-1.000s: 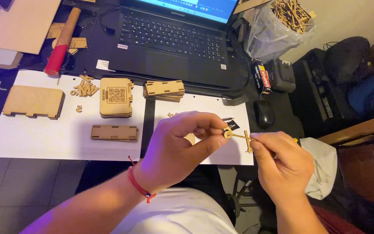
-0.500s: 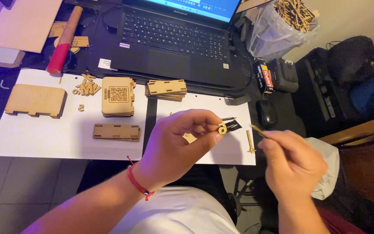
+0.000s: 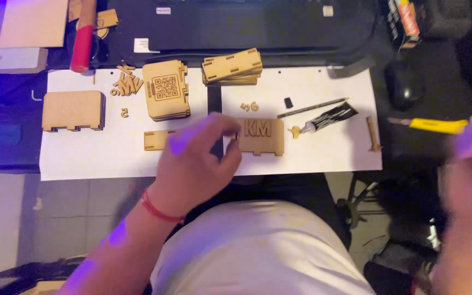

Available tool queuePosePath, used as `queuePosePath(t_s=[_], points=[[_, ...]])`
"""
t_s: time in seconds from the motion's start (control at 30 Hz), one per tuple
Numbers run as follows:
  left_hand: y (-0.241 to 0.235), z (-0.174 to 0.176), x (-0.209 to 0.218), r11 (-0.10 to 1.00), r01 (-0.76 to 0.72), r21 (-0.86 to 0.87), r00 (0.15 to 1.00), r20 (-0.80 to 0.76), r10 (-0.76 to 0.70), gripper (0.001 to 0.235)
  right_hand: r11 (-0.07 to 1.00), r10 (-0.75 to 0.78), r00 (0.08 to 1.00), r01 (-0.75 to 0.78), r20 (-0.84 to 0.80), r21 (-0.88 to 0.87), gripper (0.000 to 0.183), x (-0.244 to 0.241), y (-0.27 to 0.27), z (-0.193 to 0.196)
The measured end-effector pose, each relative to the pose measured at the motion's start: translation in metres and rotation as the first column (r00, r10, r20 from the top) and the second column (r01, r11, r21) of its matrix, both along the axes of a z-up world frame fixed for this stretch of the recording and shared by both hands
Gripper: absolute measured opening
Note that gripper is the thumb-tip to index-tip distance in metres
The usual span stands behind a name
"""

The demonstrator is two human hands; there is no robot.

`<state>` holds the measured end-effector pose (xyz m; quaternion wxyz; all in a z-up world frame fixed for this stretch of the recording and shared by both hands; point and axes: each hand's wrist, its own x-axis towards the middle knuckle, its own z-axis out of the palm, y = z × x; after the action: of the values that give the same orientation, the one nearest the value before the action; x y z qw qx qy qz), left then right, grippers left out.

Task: Applying glue to small laser-cut wooden characters and symbols and assembling them onto a wooden base plate.

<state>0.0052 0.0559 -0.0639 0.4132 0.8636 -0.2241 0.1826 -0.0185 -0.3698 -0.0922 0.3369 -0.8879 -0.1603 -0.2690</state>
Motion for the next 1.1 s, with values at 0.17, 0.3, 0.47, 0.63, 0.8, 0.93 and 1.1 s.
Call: queuePosePath(t_s=[0.17, 0.3, 0.47, 0.63, 0.8, 0.93, 1.1], points=[[-0.011, -0.015, 0.001, 0.982, 0.042, 0.186, 0.996, -0.091, -0.026, 0.017, 0.849, 0.030, 0.882, 0.227, -0.471, 0.478, 0.005, -0.022, 0.142, -0.012], [-0.015, -0.028, 0.010, 0.962, 0.047, 0.268, 0.992, -0.127, -0.013, 0.012, 0.825, 0.182, 0.837, 0.156, -0.516, 0.544, 0.011, -0.016, 0.176, -0.037], [-0.019, -0.032, 0.018, 0.947, 0.076, 0.311, 0.987, -0.159, -0.027, 0.016, 0.869, 0.194, 0.798, 0.129, -0.570, 0.477, 0.010, 0.002, 0.195, -0.042], [-0.019, -0.041, 0.023, 0.937, 0.077, 0.342, 0.996, -0.071, -0.056, 0.015, 0.833, 0.247, 0.789, 0.123, -0.562, 0.540, 0.011, 0.012, 0.197, -0.039], [-0.021, -0.044, 0.025, 0.920, 0.112, 0.377, 0.994, -0.024, -0.111, 0.015, 0.881, 0.217, 0.755, 0.122, -0.619, 0.457, 0.013, 0.021, 0.202, -0.026], [-0.017, -0.054, 0.026, 0.928, 0.149, 0.343, 0.988, -0.004, -0.157, 0.015, 0.899, 0.224, 0.717, 0.109, -0.659, 0.425, 0.016, 0.025, 0.201, -0.027], [-0.015, -0.056, 0.026, 0.920, 0.087, 0.383, 0.989, 0.075, -0.125, 0.016, 0.898, 0.255, 0.741, 0.056, -0.621, 0.436, 0.015, 0.028, 0.202, -0.022]])
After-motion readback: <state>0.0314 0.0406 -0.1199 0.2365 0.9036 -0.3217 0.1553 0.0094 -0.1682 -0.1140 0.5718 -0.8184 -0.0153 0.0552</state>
